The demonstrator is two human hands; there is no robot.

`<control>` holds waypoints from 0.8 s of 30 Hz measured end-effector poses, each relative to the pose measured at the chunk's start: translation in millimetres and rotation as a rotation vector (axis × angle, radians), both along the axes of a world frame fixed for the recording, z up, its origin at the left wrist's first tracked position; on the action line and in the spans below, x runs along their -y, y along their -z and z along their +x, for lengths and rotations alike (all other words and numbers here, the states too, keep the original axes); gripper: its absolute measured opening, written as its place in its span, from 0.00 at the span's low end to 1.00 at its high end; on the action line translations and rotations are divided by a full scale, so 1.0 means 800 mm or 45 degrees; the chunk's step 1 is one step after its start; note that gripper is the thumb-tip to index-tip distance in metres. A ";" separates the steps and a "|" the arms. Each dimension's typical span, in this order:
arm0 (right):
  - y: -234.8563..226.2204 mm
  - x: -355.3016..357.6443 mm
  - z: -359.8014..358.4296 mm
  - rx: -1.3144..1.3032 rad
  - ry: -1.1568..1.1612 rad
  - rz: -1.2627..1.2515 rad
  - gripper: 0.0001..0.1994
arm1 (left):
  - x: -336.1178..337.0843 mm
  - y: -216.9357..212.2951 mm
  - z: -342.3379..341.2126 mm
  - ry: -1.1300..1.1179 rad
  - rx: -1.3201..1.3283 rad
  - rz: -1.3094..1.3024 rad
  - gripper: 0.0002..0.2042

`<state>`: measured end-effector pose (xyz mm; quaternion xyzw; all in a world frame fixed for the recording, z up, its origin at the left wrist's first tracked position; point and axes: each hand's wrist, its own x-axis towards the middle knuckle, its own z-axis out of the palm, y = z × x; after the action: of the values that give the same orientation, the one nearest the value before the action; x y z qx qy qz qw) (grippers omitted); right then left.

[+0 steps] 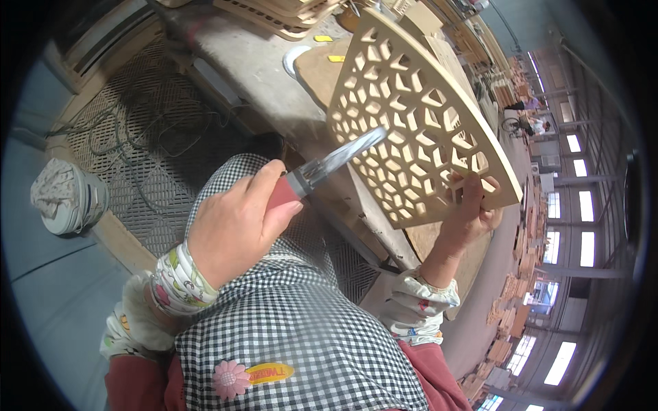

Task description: The person uses a pair of pliers to remove small wooden pieces or burrs from the decorative cutouts of a wooden panel by hand.

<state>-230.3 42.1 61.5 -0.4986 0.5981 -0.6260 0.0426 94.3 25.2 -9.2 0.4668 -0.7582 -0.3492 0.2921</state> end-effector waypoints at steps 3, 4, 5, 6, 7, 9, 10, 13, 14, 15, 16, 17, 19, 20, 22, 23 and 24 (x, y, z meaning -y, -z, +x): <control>-0.008 0.005 0.019 -0.082 -0.034 -0.019 0.11 | 0.007 -0.017 0.008 -0.020 0.145 -0.106 0.25; -0.010 0.006 0.022 -0.116 -0.056 -0.022 0.12 | 0.009 -0.022 0.007 -0.033 0.191 -0.154 0.26; -0.012 0.007 0.026 -0.151 -0.077 -0.024 0.13 | 0.012 -0.026 0.006 -0.044 0.238 -0.201 0.26; -0.015 0.007 0.028 -0.201 -0.101 -0.006 0.13 | 0.014 -0.030 0.005 -0.053 0.285 -0.248 0.26; -0.017 0.007 0.030 -0.252 -0.123 0.010 0.12 | 0.017 -0.033 0.004 -0.035 0.318 -0.242 0.27; -0.018 0.012 0.040 -0.300 -0.121 -0.018 0.11 | 0.019 -0.038 -0.001 -0.027 0.409 -0.244 0.27; -0.019 0.013 0.045 -0.327 -0.117 -0.031 0.10 | 0.021 -0.040 -0.005 -0.020 0.450 -0.245 0.28; -0.028 0.009 0.057 -0.395 -0.117 0.062 0.09 | 0.026 -0.048 -0.014 -0.024 0.448 -0.258 0.26; -0.029 0.010 0.060 -0.361 -0.136 0.048 0.08 | 0.027 -0.052 -0.017 -0.024 0.451 -0.259 0.25; -0.029 0.011 0.063 -0.326 -0.154 0.034 0.08 | 0.029 -0.051 -0.019 -0.025 0.432 -0.275 0.24; -0.030 0.012 0.064 -0.294 -0.174 0.017 0.07 | 0.031 -0.050 -0.022 -0.030 0.412 -0.293 0.23; -0.029 0.012 0.060 -0.297 -0.147 0.027 0.08 | 0.032 -0.050 -0.024 -0.034 0.391 -0.312 0.23; -0.024 0.013 0.048 -0.302 -0.092 0.049 0.08 | 0.033 -0.047 -0.029 -0.036 0.379 -0.290 0.21; -0.024 0.013 0.046 -0.284 -0.094 0.032 0.09 | 0.033 -0.046 -0.029 -0.036 0.374 -0.278 0.21; -0.023 0.014 0.044 -0.249 -0.096 0.001 0.09 | 0.031 -0.043 -0.026 -0.028 0.386 -0.257 0.20; -0.021 0.012 0.043 -0.237 -0.066 0.038 0.10 | 0.031 -0.042 -0.025 -0.023 0.391 -0.246 0.20; -0.020 0.013 0.042 -0.271 -0.077 0.023 0.10 | 0.032 -0.042 -0.024 -0.028 0.385 -0.256 0.20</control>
<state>-196.9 31.4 77.3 -0.5797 0.5896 -0.5625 0.0021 74.7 -0.3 24.7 0.4908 -0.8194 -0.1944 0.2236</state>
